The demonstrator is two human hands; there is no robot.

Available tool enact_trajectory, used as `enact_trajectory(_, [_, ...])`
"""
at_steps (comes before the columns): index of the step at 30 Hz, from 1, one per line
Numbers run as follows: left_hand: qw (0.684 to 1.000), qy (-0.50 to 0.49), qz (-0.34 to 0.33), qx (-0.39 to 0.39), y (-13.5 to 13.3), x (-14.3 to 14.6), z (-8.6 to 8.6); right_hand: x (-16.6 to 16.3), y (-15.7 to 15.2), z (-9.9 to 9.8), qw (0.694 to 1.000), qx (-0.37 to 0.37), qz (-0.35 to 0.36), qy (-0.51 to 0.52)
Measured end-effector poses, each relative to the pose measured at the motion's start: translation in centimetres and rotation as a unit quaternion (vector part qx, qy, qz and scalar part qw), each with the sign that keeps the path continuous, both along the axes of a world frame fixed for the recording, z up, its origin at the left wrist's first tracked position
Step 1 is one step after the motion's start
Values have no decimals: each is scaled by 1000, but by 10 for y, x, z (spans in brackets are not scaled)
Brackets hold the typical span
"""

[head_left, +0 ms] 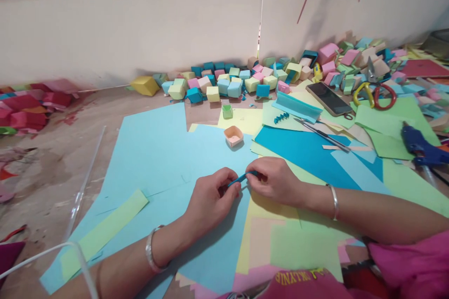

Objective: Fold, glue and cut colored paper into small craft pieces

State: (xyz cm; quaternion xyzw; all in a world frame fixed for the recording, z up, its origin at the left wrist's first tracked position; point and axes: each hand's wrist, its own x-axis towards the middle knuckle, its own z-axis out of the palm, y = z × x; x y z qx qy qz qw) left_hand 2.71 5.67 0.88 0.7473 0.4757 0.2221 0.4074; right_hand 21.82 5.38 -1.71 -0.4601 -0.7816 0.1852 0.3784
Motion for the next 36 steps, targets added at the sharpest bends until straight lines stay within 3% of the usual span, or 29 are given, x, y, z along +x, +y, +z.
enact_trajectory(15, [1000,5,-8,22,-4,2,-3,-2,-1,-3,1000,14,-7,-8])
enact_trajectory(22, [995,29,-28,91,-5,3,1,-2,-2,0,999,43,-2,7])
enact_trajectory(28, [999,-18,-26,-23,3,4,3,-3,-3,-2,996,73,20,-39])
enact_trajectory(33, [988,-58,-33,-136,6,7,-3,-6,-4,-5,996,72,-14,-46])
enact_trajectory(36, [987,-59,-29,-143,5,7,0,-7,-6,-5,996,70,-37,-34])
